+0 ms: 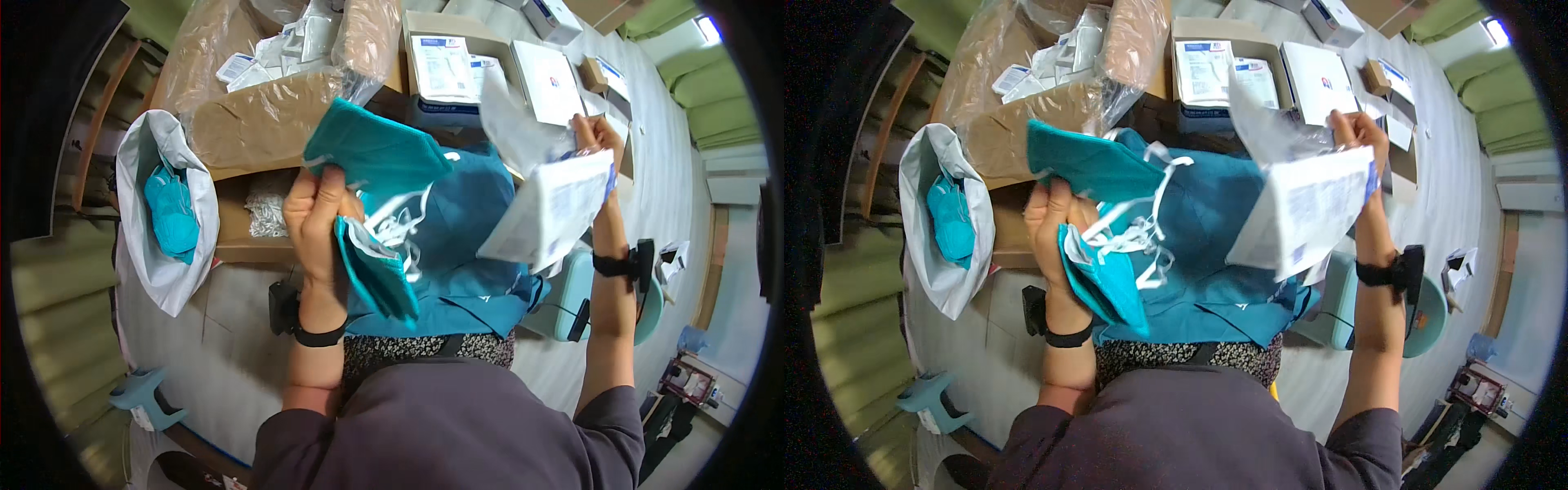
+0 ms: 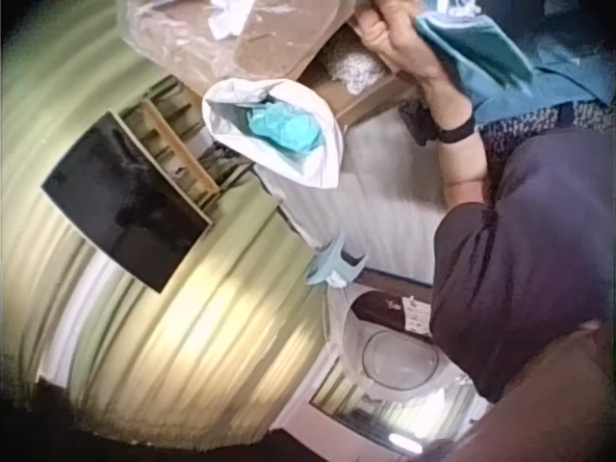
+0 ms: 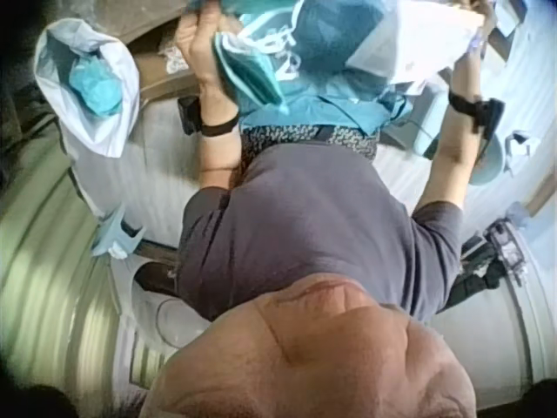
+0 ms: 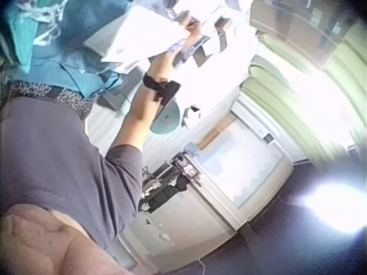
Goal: Inspecting and packaging green medical masks into small plastic bags and then into a larger box.
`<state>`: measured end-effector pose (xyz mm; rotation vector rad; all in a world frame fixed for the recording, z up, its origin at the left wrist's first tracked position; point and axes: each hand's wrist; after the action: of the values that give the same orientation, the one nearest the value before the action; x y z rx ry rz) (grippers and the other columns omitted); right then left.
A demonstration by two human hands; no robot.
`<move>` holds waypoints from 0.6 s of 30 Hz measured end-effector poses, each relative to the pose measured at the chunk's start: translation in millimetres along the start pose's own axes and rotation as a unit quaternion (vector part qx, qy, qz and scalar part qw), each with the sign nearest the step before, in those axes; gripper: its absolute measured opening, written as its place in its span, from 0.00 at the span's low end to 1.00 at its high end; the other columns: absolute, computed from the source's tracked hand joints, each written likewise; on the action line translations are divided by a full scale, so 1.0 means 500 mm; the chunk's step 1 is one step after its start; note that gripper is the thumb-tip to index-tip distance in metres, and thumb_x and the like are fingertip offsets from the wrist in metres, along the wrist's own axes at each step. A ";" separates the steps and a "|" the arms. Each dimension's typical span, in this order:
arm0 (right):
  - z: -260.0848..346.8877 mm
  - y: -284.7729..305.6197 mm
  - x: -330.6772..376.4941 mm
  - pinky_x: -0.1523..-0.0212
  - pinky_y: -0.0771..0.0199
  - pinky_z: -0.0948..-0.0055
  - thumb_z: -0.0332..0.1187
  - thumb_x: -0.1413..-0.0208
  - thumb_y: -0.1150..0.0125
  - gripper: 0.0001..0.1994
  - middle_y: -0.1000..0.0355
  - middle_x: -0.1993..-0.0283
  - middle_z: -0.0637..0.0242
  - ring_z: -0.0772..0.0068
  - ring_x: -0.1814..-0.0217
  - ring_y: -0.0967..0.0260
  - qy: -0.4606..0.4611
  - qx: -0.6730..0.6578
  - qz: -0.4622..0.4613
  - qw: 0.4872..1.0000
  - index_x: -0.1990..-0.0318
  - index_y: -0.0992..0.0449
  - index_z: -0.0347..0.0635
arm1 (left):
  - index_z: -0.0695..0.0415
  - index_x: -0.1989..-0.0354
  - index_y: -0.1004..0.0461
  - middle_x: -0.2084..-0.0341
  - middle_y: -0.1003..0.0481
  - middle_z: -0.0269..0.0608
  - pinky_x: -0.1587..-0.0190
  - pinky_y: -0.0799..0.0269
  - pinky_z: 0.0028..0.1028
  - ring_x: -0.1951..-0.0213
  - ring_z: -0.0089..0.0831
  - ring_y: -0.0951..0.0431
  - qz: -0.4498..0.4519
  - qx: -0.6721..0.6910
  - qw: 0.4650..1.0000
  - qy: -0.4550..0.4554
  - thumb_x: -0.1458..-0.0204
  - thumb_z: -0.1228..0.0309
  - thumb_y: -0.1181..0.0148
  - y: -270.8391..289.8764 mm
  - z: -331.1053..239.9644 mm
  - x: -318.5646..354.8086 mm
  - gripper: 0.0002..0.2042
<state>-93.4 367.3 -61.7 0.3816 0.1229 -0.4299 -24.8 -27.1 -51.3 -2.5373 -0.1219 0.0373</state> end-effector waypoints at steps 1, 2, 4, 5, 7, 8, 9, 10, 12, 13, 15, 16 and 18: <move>-0.003 0.021 -0.035 0.75 0.39 0.80 0.34 0.44 0.32 0.10 0.27 0.74 0.72 0.82 0.75 0.37 -0.027 -0.039 -0.001 0.999 0.67 0.24 0.36 | 0.57 0.64 0.26 0.90 0.37 0.26 0.83 0.47 0.21 0.88 0.15 0.41 0.000 0.036 0.998 0.048 0.36 0.68 0.45 0.003 0.003 0.004 0.07; 0.015 0.014 -0.058 0.74 0.39 0.79 0.34 0.44 0.32 0.10 0.27 0.74 0.71 0.82 0.74 0.36 -0.023 -0.066 0.000 0.998 0.67 0.24 0.36 | 0.56 0.63 0.26 0.90 0.38 0.25 0.84 0.48 0.21 0.89 0.15 0.42 0.001 0.070 0.994 0.089 0.35 0.68 0.46 0.009 0.004 0.006 0.07; 0.066 -0.006 -0.105 0.73 0.38 0.78 0.34 0.44 0.33 0.10 0.27 0.73 0.70 0.81 0.73 0.36 0.011 -0.103 -0.010 0.995 0.66 0.23 0.35 | 0.53 0.62 0.29 0.90 0.39 0.26 0.85 0.48 0.21 0.89 0.18 0.43 -0.076 0.168 0.964 0.191 0.35 0.69 0.48 0.017 0.030 0.029 0.05; 0.093 -0.027 -0.125 0.73 0.37 0.78 0.35 0.44 0.33 0.10 0.27 0.73 0.70 0.80 0.73 0.35 0.037 -0.113 -0.015 0.993 0.66 0.23 0.35 | 0.53 0.64 0.29 0.89 0.39 0.26 0.84 0.46 0.21 0.88 0.18 0.41 -0.086 0.177 0.954 0.227 0.35 0.68 0.48 0.031 0.054 0.039 0.05; 0.151 -0.102 -0.171 0.72 0.36 0.77 0.35 0.44 0.34 0.11 0.26 0.72 0.69 0.79 0.72 0.34 0.084 -0.135 -0.010 0.987 0.65 0.23 0.35 | 0.51 0.66 0.29 0.88 0.37 0.26 0.81 0.40 0.21 0.86 0.19 0.37 -0.052 0.157 0.944 0.286 0.35 0.67 0.47 0.054 0.105 0.063 0.06; 0.175 -0.157 -0.202 0.71 0.36 0.76 0.35 0.44 0.35 0.11 0.26 0.72 0.68 0.79 0.71 0.34 0.102 -0.146 -0.002 0.984 0.65 0.23 0.35 | 0.51 0.67 0.30 0.87 0.36 0.26 0.80 0.38 0.22 0.85 0.19 0.35 -0.011 0.135 0.944 0.302 0.35 0.66 0.47 0.065 0.139 0.074 0.07; 0.207 -0.200 -0.229 0.71 0.36 0.76 0.35 0.44 0.35 0.11 0.26 0.72 0.68 0.78 0.71 0.33 0.123 -0.148 0.001 0.981 0.64 0.23 0.34 | 0.50 0.68 0.30 0.86 0.35 0.26 0.79 0.35 0.22 0.84 0.19 0.33 0.042 0.124 0.937 0.324 0.35 0.66 0.47 0.063 0.179 0.077 0.08; 0.226 -0.261 -0.253 0.70 0.35 0.76 0.35 0.44 0.35 0.11 0.26 0.72 0.67 0.78 0.70 0.33 0.138 -0.155 0.010 0.978 0.64 0.23 0.34 | 0.49 0.69 0.30 0.85 0.34 0.26 0.78 0.32 0.22 0.83 0.19 0.31 0.085 0.122 0.927 0.344 0.35 0.65 0.47 0.063 0.214 0.074 0.09; 0.258 -0.394 -0.311 0.69 0.34 0.75 0.36 0.44 0.36 0.11 0.25 0.71 0.66 0.77 0.69 0.32 0.161 -0.164 0.032 0.973 0.63 0.23 0.34 | 0.52 0.61 0.27 0.82 0.31 0.25 0.76 0.29 0.21 0.81 0.18 0.29 0.098 0.209 0.853 0.467 0.36 0.64 0.44 0.047 0.191 0.058 0.06; 0.258 -0.462 -0.340 0.69 0.34 0.74 0.36 0.44 0.37 0.12 0.25 0.71 0.65 0.76 0.69 0.31 0.171 -0.161 0.037 0.971 0.62 0.23 0.34 | 0.54 0.53 0.26 0.75 0.27 0.29 0.73 0.26 0.20 0.78 0.20 0.26 0.049 0.125 0.856 0.499 0.36 0.65 0.44 0.021 0.158 0.048 0.09; 0.277 -0.606 -0.401 0.68 0.33 0.73 0.36 0.44 0.37 0.12 0.25 0.70 0.64 0.75 0.68 0.30 0.204 -0.142 0.038 0.968 0.62 0.23 0.34 | 0.57 0.49 0.25 0.63 0.23 0.37 0.66 0.22 0.25 0.68 0.24 0.22 0.048 0.110 0.845 0.521 0.38 0.64 0.42 0.049 0.223 0.057 0.14; 0.274 -0.673 -0.435 0.67 0.32 0.73 0.36 0.44 0.38 0.12 0.25 0.70 0.64 0.75 0.68 0.30 0.222 -0.126 0.029 0.966 0.61 0.23 0.33 | 0.60 0.48 0.24 0.60 0.22 0.40 0.63 0.21 0.27 0.65 0.28 0.20 0.042 0.082 0.837 0.539 0.40 0.65 0.40 0.054 0.249 0.063 0.16; 0.282 -0.799 -0.462 0.66 0.31 0.72 0.36 0.44 0.39 0.13 0.24 0.69 0.63 0.74 0.67 0.29 0.253 -0.115 0.026 0.960 0.60 0.23 0.33 | 0.62 0.48 0.25 0.60 0.23 0.43 0.60 0.23 0.28 0.62 0.33 0.21 0.103 0.010 0.888 0.448 0.43 0.67 0.39 0.086 0.303 0.087 0.17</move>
<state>-467.8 65.9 -20.1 0.2580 0.6543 -0.2546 13.6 27.1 -200.5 -2.2791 0.5083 -1.0232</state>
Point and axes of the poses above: each hand's wrist, its own x-axis away from the middle knuckle, its own y-axis out of the back of the hand, z = x × y
